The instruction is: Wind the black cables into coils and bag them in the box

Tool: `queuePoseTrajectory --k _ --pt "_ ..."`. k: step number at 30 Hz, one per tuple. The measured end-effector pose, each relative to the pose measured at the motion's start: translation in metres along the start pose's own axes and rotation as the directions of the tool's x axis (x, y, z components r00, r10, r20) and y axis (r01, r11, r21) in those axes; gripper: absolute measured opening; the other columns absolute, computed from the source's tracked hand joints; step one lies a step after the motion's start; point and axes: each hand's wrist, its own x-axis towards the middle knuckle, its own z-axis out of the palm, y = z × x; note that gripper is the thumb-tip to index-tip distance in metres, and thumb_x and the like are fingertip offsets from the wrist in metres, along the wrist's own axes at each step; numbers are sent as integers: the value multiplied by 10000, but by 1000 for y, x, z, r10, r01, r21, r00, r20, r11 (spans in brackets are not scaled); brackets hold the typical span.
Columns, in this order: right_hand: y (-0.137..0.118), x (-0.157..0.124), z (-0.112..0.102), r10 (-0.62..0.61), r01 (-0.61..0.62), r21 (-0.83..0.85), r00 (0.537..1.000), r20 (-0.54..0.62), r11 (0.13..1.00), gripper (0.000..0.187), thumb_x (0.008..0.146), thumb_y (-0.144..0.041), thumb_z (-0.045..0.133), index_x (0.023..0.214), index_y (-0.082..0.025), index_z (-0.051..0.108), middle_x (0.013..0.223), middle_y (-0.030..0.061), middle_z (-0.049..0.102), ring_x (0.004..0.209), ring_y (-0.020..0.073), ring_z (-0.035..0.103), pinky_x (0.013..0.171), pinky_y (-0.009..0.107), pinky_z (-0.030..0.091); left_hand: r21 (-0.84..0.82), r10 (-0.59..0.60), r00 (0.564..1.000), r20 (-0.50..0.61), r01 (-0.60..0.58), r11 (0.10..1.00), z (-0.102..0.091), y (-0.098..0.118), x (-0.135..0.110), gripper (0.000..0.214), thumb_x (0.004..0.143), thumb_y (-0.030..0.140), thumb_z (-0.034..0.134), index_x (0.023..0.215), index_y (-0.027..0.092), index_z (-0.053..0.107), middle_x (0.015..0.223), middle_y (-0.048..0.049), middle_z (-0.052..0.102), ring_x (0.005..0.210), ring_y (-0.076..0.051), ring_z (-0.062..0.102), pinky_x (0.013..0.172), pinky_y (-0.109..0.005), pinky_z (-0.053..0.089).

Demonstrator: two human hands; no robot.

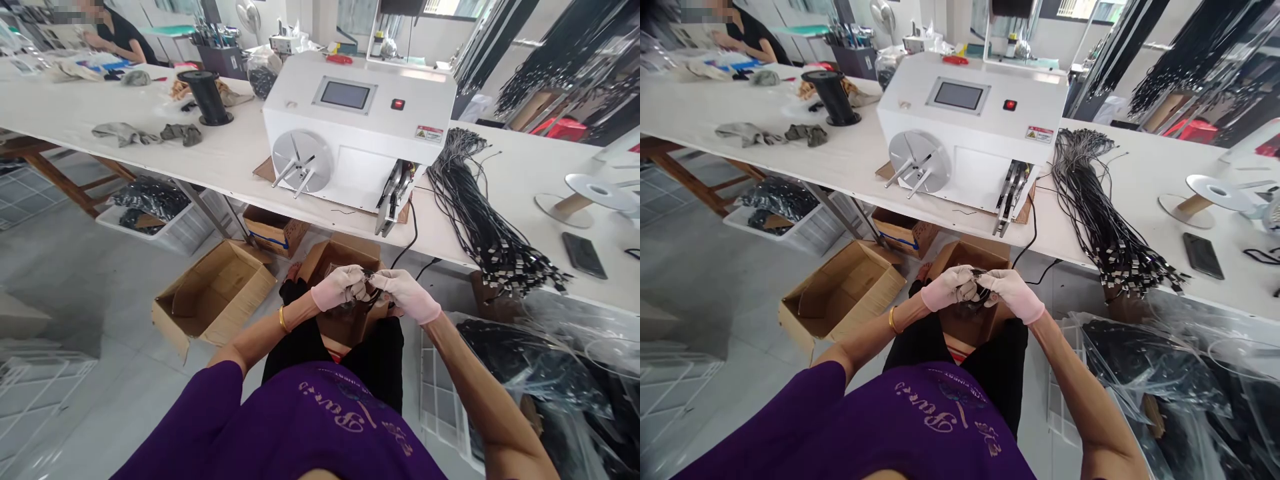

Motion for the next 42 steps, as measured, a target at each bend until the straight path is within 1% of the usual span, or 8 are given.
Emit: queuePoseTrajectory --k 6,13,18,21,25,28,34,42 --pt "12 7 0 -1 -8 106 997 82 994 401 553 -466 816 631 -141 596 548 -34 520 434 50 386 457 246 481 308 13 989 -147 33 951 -18 -10 -10 450 741 558 659 723 124 542 672 -5 559 607 -77 491 581 -209 376" --pt "8 7 2 -113 111 -80 993 -18 991 344 662 -468 727 643 -150 597 582 -17 569 490 104 533 474 230 422 85 -282 957 73 276 957 -8 -2 -16 583 744 618 619 1013 100 620 1012 -153 598 780 -179 612 577 -254 459" --pt "-8 2 -13 -333 284 -353 939 -86 892 282 800 -437 608 826 -161 664 690 16 642 583 154 593 544 273 487 57 -310 949 63 306 950 5 14 4 518 770 600 595 935 109 583 789 -43 519 481 -31 396 374 -140 219" --pt "-18 3 -35 -601 527 -510 799 26 679 349 812 -379 634 1111 -200 641 1037 76 656 797 188 636 707 318 538 50 -332 937 107 328 943 7 29 19 458 782 577 590 854 130 524 732 -9 480 449 -16 320 362 -128 163" --pt "-33 6 -61 -722 744 -646 540 432 171 215 874 -230 550 1031 -262 692 1210 78 594 1047 217 592 888 361 505 117 -438 866 242 422 899 7 47 37 418 771 531 625 793 140 478 702 4 459 440 -18 308 360 -138 161" --pt "-42 12 -72 -663 726 -687 535 523 44 286 906 -167 443 995 -263 698 1108 67 642 988 201 611 851 354 520 233 -427 880 207 380 895 8 55 52 410 767 530 629 809 158 463 689 -2 500 420 -23 311 353 -146 156" --pt "-42 35 -86 -697 609 -740 662 276 285 216 888 -233 504 968 -270 702 1006 53 659 945 208 621 869 365 514 476 61 995 -79 -16 879 7 66 82 352 747 416 673 915 179 475 605 68 476 424 -25 349 401 -158 215" --pt "-58 62 -99 -722 554 -669 691 37 496 224 863 -266 495 955 -242 698 979 52 627 951 210 592 882 354 477 636 192 979 71 -192 747 -12 88 120 175 749 212 587 908 146 553 648 38 505 531 -62 440 540 -214 343"
